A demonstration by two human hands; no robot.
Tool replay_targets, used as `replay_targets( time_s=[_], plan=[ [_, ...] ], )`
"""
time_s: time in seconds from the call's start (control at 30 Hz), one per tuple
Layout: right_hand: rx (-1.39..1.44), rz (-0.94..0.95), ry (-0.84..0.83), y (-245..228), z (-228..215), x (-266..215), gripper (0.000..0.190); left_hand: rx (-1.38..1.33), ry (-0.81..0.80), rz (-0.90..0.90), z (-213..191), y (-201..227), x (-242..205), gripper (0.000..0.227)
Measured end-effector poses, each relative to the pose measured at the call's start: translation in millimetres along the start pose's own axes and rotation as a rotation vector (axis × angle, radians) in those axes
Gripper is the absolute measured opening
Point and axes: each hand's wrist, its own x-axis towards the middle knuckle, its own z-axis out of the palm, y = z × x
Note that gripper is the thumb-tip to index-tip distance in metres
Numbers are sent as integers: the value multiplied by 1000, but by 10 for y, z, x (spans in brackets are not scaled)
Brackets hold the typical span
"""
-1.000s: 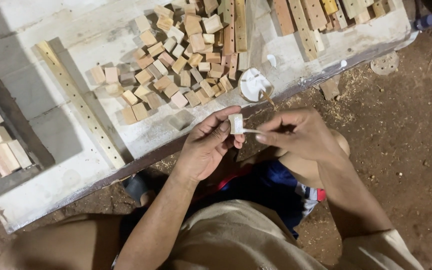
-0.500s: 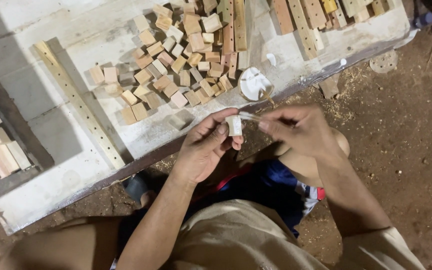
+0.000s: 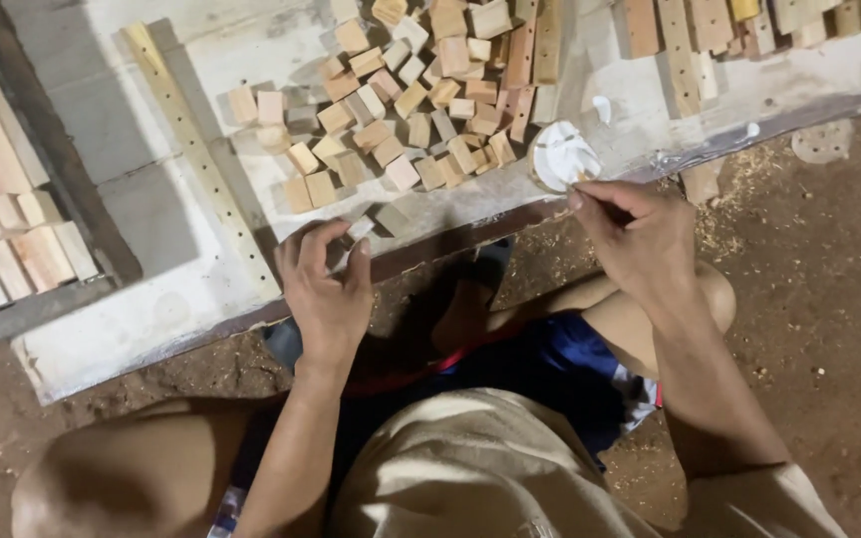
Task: The person applies glue to small wooden blocks and attaches them to longer wooden strips with pre-drilled holes. They repeat this process multiple times, placing finished assemblies into a tray.
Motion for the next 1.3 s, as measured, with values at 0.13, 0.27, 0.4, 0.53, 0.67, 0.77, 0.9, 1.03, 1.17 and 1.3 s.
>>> replay_targets(
  time_s=[0.13, 0.27, 0.4, 0.53, 0.67, 0.77, 0.9, 1.03, 1.17, 1.3],
  plan=[
    [-26, -1, 101, -44, -46, 42, 12, 153, 75, 41, 131, -229, -82, 31],
    [-56, -4, 114, -100, -23, 47, 10, 312, 80, 150, 76, -90, -70, 51],
    [8, -27, 163, -128, -17, 76, 10, 497, 43, 273, 203, 27, 20, 66],
    [-57, -55, 191, -23, -18, 120, 9, 564, -44, 299, 363, 177, 106, 57],
    [-157, -146, 155, 71, -56, 185, 9, 585, -111, 277, 438, 189, 109, 39],
    [-218, -169, 87, -33, -142, 221, 10, 462, -126, 312, 405, 355, 125, 38],
    [-205, -143, -84, -164, -261, 243, 16, 54, -221, 367, 412, 715, 202, 42],
    [-199, -128, -64, -107, -249, 262, 11, -95, -231, 358, 654, 694, 140, 49],
    [81, 102, -250, -130, -347, 289, 14, -194, -278, 295, 724, 800, 157, 47],
    [485, 104, -358, -100, -431, 204, 15, -339, -338, 239, 653, 887, 183, 44]
  ],
)
